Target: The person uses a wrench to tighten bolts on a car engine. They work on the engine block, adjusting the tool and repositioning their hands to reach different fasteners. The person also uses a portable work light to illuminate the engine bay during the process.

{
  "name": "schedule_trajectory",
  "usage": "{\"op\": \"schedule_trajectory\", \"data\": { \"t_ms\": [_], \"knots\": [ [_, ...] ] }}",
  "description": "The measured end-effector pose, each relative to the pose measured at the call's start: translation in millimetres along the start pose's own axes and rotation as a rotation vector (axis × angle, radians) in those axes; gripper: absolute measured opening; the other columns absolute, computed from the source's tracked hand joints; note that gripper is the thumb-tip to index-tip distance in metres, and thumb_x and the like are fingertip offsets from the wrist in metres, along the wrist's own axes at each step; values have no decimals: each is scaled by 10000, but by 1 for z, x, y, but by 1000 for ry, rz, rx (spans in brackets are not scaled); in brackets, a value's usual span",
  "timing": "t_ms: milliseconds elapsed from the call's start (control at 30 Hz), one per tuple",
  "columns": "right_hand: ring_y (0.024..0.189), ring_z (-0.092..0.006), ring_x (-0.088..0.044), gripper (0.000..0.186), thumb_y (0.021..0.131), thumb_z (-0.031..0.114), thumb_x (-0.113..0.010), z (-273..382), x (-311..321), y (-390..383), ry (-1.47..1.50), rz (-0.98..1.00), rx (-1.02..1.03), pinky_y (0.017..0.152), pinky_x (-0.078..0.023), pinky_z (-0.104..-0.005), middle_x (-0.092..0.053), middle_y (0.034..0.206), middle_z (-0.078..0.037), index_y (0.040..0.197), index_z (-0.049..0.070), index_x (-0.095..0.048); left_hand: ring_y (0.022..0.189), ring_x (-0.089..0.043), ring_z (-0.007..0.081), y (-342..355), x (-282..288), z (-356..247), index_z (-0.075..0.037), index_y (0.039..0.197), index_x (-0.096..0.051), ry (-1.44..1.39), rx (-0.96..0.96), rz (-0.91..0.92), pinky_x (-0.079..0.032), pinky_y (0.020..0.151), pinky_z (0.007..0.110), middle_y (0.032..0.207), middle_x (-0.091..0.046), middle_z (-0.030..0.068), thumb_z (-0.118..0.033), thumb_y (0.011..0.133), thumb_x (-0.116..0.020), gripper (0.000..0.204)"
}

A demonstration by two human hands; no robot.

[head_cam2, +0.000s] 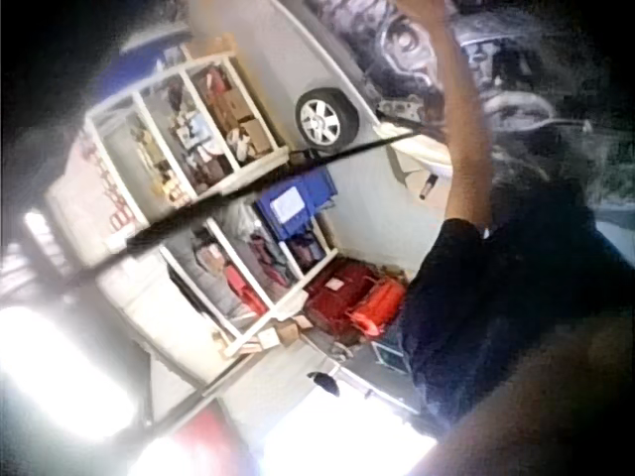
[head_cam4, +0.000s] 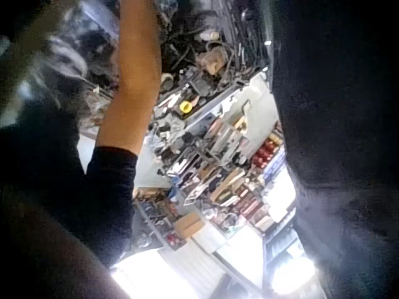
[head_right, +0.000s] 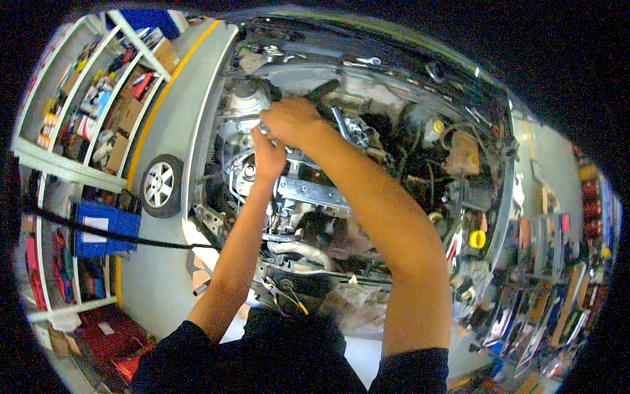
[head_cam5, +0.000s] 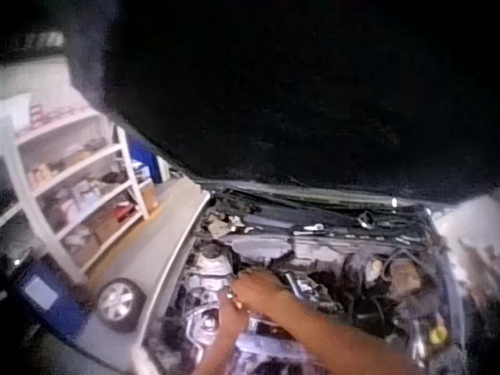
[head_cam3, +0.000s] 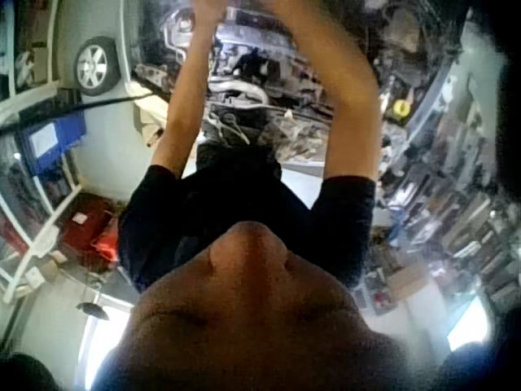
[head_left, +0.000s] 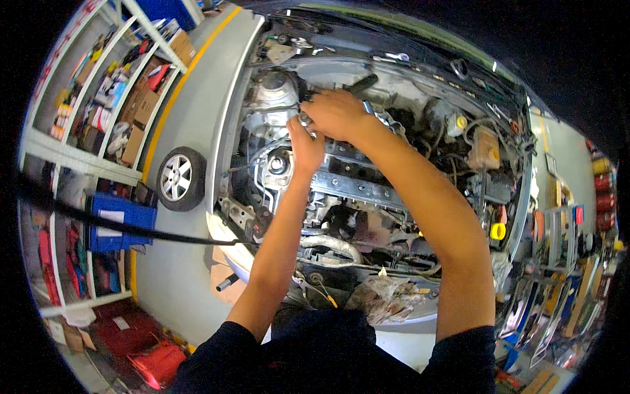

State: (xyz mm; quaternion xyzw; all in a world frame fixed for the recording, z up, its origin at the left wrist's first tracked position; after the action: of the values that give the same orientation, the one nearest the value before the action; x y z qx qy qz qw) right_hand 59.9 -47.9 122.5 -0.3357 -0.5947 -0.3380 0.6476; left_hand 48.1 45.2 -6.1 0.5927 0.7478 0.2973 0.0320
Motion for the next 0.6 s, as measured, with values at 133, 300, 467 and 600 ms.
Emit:
{"op": "schedule_trajectory", "data": {
  "t_ms": [133,300,467,600],
  "knots": [
    [959,-359,-713,338,952,311,-660,-21,-19,22,-41,-13,-217,837,-562,-515,-728,968,-182,1128,22,-664,1102,-525,418,-101,37,-18,41,1255,-466,-162,158,149,-438,983,458,1134,-535,245,-96,900,-687,440],
    [980,-410,-709,304,921,246,-666,-17,-18,10,208,68,-420,869,-561,-533,-720,1037,-242,1046,-27,-712,956,-661,259,-264,154,-36,-19,1167,-590,-237,338,518,-509,891,379,1009,-665,138,-122,942,-689,266],
    [1037,-414,-657,183,906,165,-618,8,4,8,-193,30,42,913,-538,-512,-672,1045,-222,1028,29,-641,869,-690,193,-320,284,24,-3,1120,-643,-94,629,288,-539,804,333,957,-711,122,-58,941,-670,189],
    [1119,-381,-589,250,891,200,-655,-6,-9,13,-313,-83,271,986,-473,-511,-656,1016,-168,1078,51,-580,840,-687,234,-281,334,86,5,1077,-648,102,495,-22,-537,793,343,928,-694,147,-29,930,-646,151]
  ]
}}
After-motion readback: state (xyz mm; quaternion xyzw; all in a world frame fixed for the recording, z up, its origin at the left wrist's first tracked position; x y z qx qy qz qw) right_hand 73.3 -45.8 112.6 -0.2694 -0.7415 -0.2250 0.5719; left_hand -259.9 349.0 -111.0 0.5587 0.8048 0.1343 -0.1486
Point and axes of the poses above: each hand's wrist, its own y-axis towards the middle knuckle, its own x-axis out of the back of the hand, z = x × y, the point moved 5 cm from there along y, towards the middle knuckle
